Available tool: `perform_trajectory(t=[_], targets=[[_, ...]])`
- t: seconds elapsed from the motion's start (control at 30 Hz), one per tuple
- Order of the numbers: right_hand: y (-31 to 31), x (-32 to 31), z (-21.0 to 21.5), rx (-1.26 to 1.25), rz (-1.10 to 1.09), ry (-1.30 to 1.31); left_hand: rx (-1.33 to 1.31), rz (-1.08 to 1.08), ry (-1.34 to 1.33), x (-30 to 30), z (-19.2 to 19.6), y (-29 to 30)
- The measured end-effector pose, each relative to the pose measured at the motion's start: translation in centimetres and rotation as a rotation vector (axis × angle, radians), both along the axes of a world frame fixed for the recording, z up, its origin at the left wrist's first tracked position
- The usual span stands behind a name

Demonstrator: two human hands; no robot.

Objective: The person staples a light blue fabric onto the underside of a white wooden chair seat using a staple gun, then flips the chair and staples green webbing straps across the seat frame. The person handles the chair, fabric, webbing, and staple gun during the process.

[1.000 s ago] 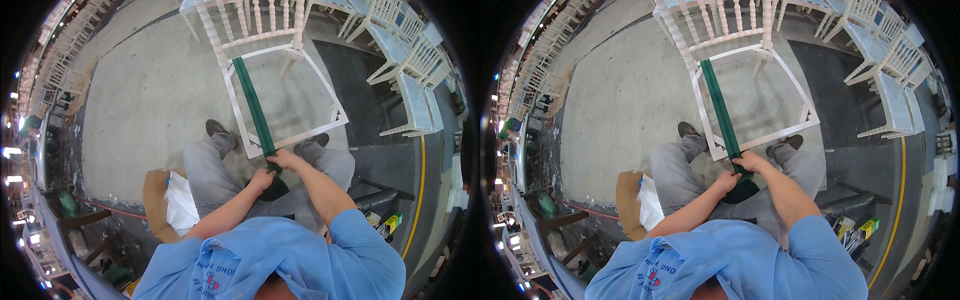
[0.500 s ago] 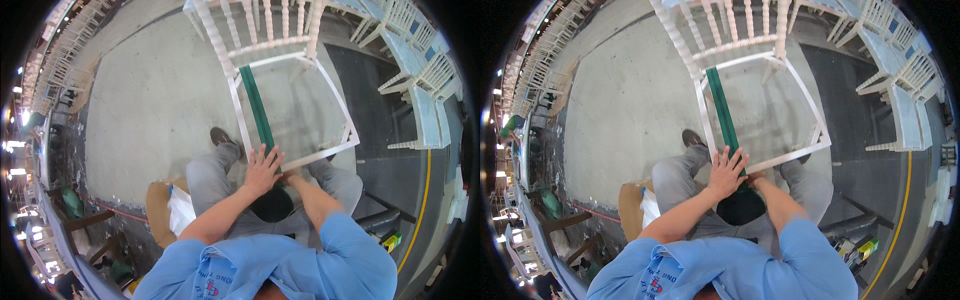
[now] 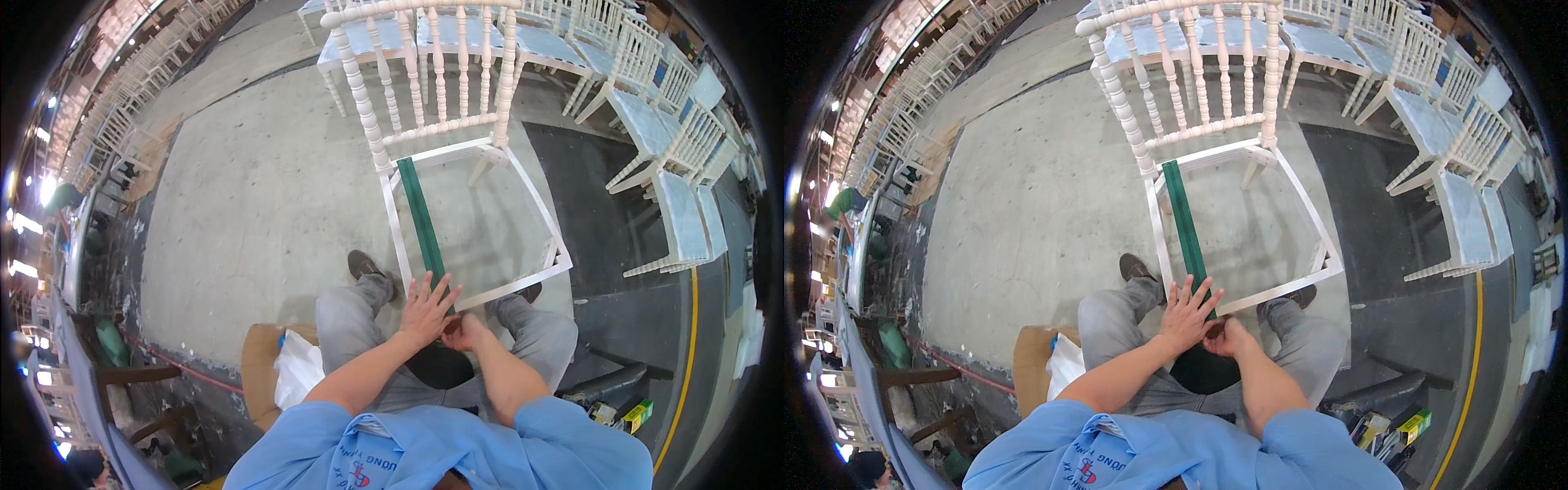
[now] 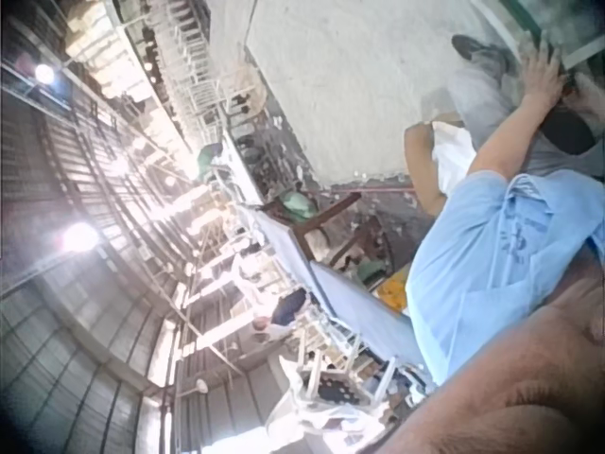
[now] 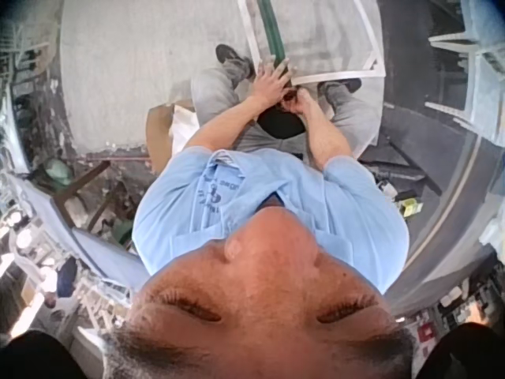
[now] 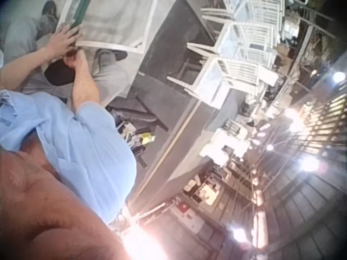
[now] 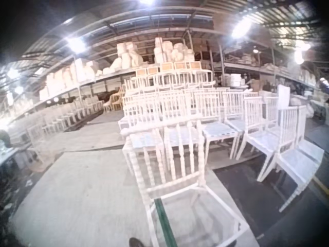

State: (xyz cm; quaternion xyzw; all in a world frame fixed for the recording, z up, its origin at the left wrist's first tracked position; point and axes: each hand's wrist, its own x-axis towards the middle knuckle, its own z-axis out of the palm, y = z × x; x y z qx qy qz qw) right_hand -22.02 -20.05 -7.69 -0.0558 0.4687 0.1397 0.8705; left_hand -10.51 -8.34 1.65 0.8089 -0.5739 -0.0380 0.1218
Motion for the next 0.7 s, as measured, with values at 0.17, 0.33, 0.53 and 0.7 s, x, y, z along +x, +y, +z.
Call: perform_trajectory(t=[0.17,0.33,0.53,0.7], targets=[[4.7,4.7,4.7,0.08,-0.421,0.123,0.07,0.057,-0.029,0.6,-1.3,1.9],[0.1,7.0,5.0,-0.065,-0.525,0.027,-0.005,0.032,0.024,0.2,-0.8,0.0],[-1.2,9.1,0.4,-0.164,-0.461,0.024,-0.169,0.019,0.401,2.6,-0.4,0.8],[-0.4,11.5,-3.3,-0.226,-0.384,0.066,-0.616,0.941,1.114,7.8,-2.6,-0.4]])
